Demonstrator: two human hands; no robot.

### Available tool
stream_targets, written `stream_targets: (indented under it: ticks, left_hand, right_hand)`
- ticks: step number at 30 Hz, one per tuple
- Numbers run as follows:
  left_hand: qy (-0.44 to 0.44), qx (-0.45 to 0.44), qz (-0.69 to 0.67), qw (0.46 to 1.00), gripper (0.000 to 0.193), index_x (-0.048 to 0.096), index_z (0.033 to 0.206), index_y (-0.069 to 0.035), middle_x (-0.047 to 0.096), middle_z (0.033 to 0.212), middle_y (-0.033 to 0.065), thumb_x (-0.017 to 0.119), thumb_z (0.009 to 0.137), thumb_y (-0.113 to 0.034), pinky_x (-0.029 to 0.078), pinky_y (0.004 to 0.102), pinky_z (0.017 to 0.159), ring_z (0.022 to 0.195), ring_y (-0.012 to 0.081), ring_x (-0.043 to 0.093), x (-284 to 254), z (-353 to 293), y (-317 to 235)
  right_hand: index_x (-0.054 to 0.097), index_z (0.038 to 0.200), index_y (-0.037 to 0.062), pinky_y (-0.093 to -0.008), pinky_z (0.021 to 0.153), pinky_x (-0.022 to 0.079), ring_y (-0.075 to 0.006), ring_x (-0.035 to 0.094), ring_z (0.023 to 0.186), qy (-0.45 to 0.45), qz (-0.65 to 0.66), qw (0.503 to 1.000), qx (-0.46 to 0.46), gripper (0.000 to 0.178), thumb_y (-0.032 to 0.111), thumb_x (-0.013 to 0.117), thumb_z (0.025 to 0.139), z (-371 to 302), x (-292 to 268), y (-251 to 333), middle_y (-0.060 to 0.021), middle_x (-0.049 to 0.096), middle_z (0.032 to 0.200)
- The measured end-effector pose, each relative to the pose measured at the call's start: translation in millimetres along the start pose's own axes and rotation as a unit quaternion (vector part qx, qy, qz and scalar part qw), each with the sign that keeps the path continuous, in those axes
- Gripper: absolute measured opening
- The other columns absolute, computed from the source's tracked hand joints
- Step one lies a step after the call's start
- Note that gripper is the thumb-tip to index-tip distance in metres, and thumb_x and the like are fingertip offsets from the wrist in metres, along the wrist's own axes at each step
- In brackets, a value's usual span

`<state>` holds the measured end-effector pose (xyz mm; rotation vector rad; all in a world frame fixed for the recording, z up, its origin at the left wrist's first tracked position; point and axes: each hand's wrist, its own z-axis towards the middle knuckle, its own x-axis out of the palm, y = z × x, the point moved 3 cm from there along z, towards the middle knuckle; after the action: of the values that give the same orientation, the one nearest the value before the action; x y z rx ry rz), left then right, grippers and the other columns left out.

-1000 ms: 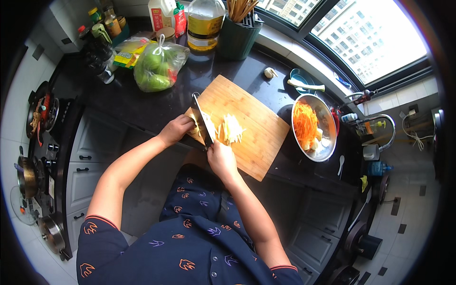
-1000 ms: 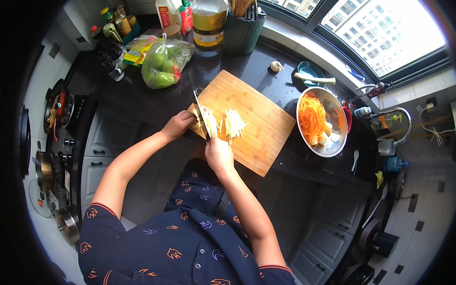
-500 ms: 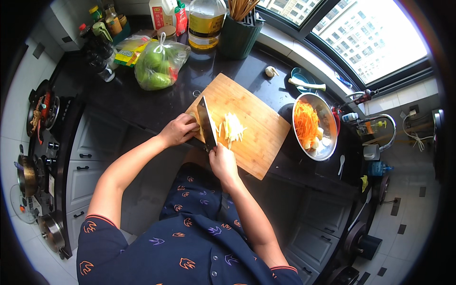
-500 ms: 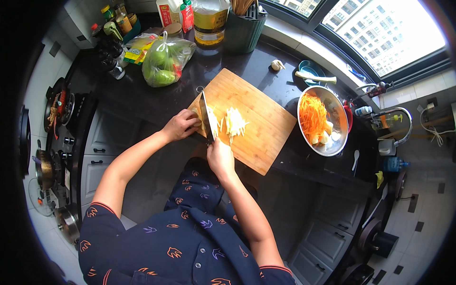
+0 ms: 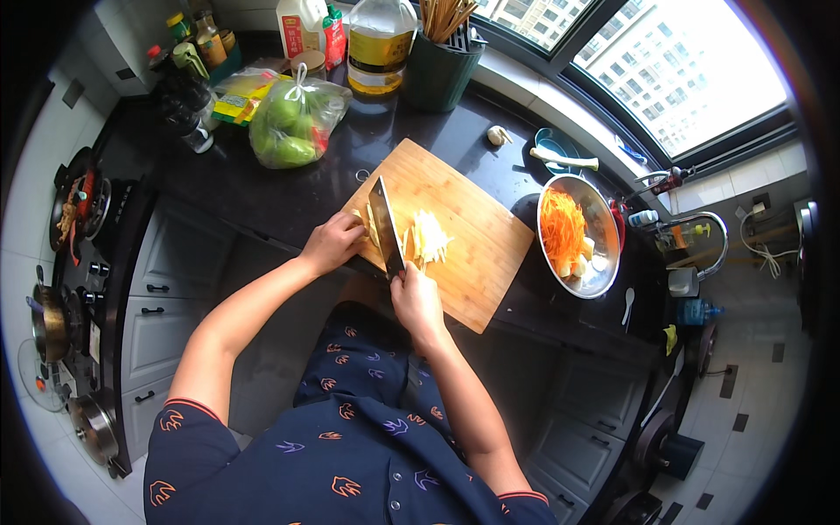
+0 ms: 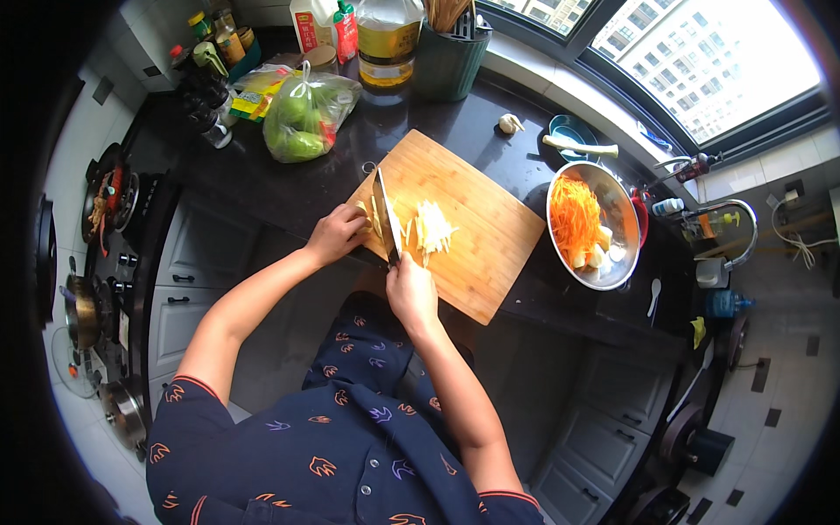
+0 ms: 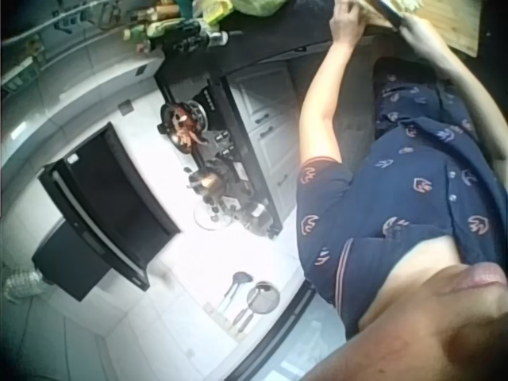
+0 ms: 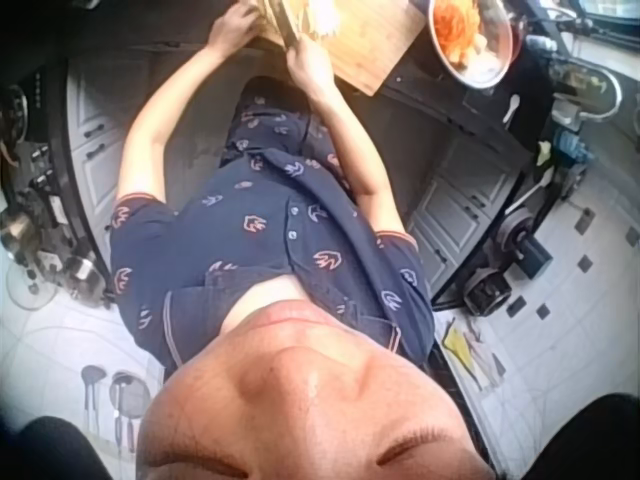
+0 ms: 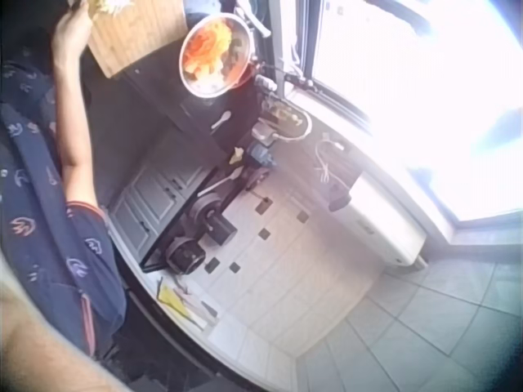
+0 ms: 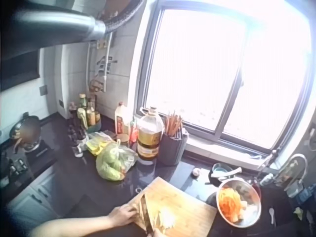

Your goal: The person slices a white root vegetable into thin strips on a wooden cutting board using a cleaver. They transfer the sliced pieces into a metal bowl containing shredded carrots. The person then slices a round white vegetable into thin rounds on the same board.

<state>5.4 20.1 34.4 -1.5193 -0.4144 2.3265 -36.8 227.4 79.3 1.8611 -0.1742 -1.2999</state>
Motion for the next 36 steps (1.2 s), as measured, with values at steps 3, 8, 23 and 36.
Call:
stream_targets:
  ticks: [3,8,23,36]
  left_hand:
    - [-0.003,0.030,-0.004,1.000,0.019,0.070,0.100,-0.010,0.066,0.107,0.0055,0.076,0.084,-0.019,0.058,0.0389,0.080,0.098,0.0279,0.065,0.3,-5.1,3.7]
    - [0.000,0.028,-0.020,0.999,0.015,0.069,0.101,-0.010,0.065,0.110,0.0056,0.072,0.087,-0.015,0.059,0.0384,0.081,0.105,0.0280,0.065,0.1,-7.0,3.0]
    - [-0.002,-0.056,-0.036,0.998,0.043,0.063,0.121,-0.009,0.058,0.129,0.0094,0.079,0.084,-0.023,0.049,0.0423,0.101,0.121,0.0321,0.056,-33.0,-5.6,6.8]
    - [0.121,-0.197,-0.092,0.969,0.082,0.052,0.141,-0.004,0.059,0.120,0.0114,0.088,0.067,-0.002,0.058,0.0337,0.084,0.101,0.0231,0.067,-16.6,-24.9,40.5]
  right_hand:
    - [0.063,0.107,0.0001,-0.0536,0.079,0.055,-0.0465,0.069,0.085,0.010,-0.009,1.000,-0.004,0.021,0.015,0.057,0.093,-0.2,3.5,0.3,-0.0273,0.070,0.088]
    - [0.064,0.107,0.0003,-0.0534,0.080,0.055,-0.0461,0.069,0.086,0.025,-0.024,0.999,-0.006,0.022,0.015,0.057,0.092,-1.2,8.2,-3.3,-0.0264,0.071,0.089]
    - [0.063,0.100,-0.0035,-0.0523,0.076,0.054,-0.0472,0.068,0.086,-0.042,0.043,0.993,0.105,0.019,0.013,0.058,0.093,-0.6,-42.6,-52.4,-0.0297,0.068,0.086]
    - [0.064,0.105,-0.0004,-0.0520,0.083,0.055,-0.0450,0.069,0.089,-0.007,-0.004,0.998,0.061,0.021,0.014,0.057,0.092,-1.6,-29.0,-52.2,-0.0258,0.071,0.092]
